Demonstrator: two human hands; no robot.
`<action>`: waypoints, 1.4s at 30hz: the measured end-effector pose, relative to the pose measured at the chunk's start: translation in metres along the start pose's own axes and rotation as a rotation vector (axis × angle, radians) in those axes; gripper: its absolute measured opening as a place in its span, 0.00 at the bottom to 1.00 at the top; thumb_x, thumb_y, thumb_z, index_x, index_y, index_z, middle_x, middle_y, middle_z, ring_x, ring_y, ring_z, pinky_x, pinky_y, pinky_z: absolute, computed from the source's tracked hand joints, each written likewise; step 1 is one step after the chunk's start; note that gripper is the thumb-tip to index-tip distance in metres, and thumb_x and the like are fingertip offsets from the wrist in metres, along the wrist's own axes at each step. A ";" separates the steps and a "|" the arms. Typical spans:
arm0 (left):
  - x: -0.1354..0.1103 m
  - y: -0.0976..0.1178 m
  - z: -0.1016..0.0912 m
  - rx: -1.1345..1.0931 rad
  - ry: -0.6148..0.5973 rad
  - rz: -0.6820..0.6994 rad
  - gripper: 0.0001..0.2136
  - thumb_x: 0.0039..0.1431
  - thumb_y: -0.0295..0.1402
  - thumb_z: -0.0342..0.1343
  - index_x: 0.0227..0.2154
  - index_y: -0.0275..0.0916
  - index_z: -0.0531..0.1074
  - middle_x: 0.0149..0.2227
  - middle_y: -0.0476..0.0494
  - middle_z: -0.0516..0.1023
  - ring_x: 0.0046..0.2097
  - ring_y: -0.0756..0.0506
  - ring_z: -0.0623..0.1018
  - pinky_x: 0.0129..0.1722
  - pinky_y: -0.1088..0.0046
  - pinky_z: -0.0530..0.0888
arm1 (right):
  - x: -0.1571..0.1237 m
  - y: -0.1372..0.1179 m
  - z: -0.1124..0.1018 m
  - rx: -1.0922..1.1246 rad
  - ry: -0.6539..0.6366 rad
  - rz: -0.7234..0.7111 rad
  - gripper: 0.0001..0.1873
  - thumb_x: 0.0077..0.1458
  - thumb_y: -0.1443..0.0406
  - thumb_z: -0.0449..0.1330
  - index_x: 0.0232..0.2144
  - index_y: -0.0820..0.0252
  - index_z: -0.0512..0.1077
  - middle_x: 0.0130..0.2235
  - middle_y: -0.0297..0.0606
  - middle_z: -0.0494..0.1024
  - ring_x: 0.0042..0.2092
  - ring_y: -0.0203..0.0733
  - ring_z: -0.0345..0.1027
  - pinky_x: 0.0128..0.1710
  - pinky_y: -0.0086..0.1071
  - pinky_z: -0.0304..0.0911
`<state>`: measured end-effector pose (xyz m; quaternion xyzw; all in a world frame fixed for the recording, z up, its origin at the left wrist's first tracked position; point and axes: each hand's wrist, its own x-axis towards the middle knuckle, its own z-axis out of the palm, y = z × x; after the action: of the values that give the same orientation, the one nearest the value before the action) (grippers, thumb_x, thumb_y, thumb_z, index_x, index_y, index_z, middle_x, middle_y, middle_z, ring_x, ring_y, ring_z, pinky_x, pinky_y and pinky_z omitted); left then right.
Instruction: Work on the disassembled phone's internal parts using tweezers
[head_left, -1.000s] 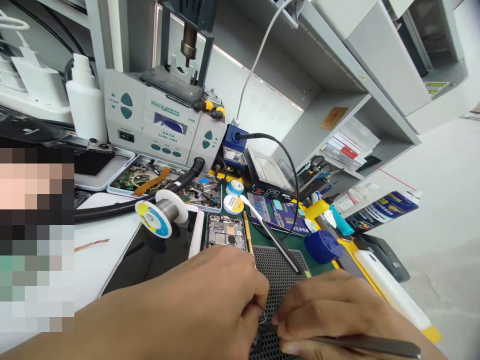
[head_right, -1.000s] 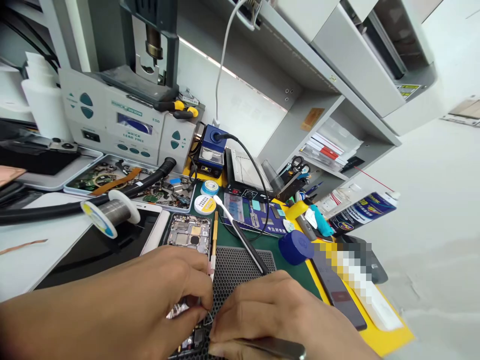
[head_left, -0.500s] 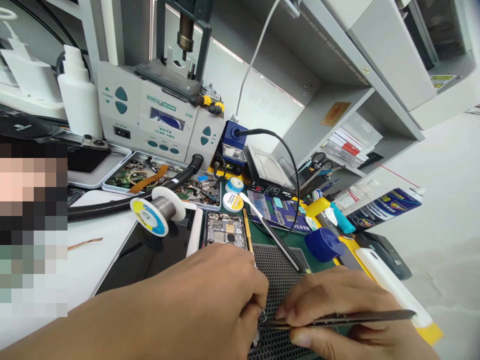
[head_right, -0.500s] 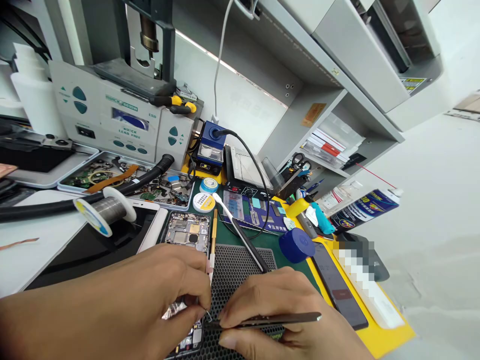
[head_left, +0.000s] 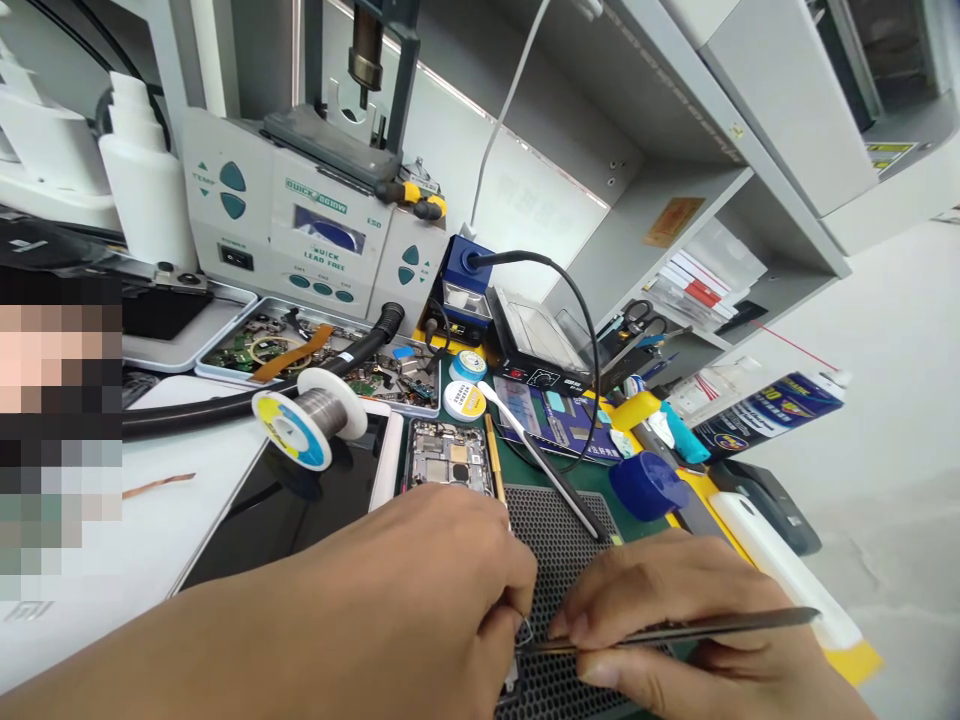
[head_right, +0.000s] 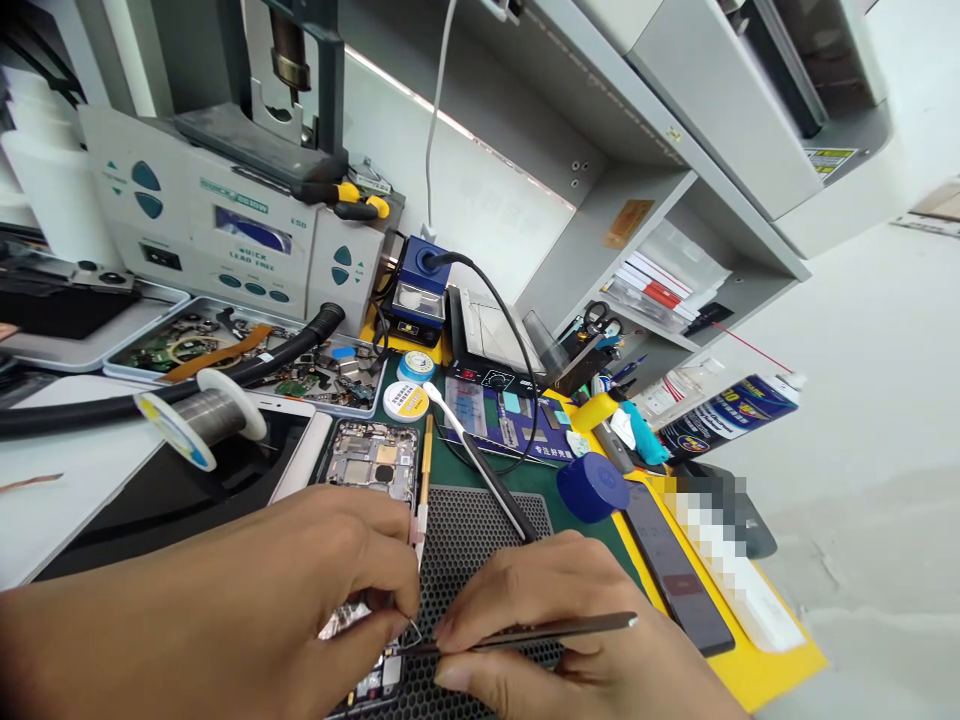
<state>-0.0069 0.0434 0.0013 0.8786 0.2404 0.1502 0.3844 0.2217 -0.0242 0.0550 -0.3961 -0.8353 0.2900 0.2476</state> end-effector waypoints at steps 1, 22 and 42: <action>0.001 -0.001 0.000 -0.003 0.001 0.003 0.07 0.57 0.29 0.59 0.26 0.43 0.79 0.38 0.42 0.84 0.42 0.40 0.83 0.48 0.66 0.79 | 0.000 -0.001 0.000 -0.007 0.002 -0.004 0.02 0.62 0.71 0.74 0.38 0.61 0.86 0.34 0.41 0.91 0.37 0.41 0.87 0.41 0.24 0.78; -0.005 0.002 0.003 0.017 0.038 0.019 0.08 0.60 0.30 0.59 0.28 0.44 0.81 0.37 0.43 0.83 0.43 0.40 0.82 0.47 0.68 0.78 | -0.002 -0.001 0.001 -0.016 0.037 0.047 0.04 0.61 0.71 0.74 0.37 0.59 0.85 0.35 0.36 0.91 0.37 0.39 0.87 0.41 0.24 0.77; -0.008 0.007 0.002 0.031 0.034 -0.001 0.08 0.60 0.28 0.58 0.30 0.42 0.83 0.39 0.40 0.85 0.44 0.37 0.84 0.50 0.61 0.81 | -0.005 0.005 0.001 -0.025 0.045 0.051 0.06 0.61 0.70 0.74 0.40 0.56 0.85 0.36 0.34 0.91 0.37 0.39 0.87 0.41 0.27 0.77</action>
<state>-0.0108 0.0337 0.0042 0.8815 0.2498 0.1611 0.3668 0.2266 -0.0263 0.0497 -0.4269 -0.8227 0.2765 0.2539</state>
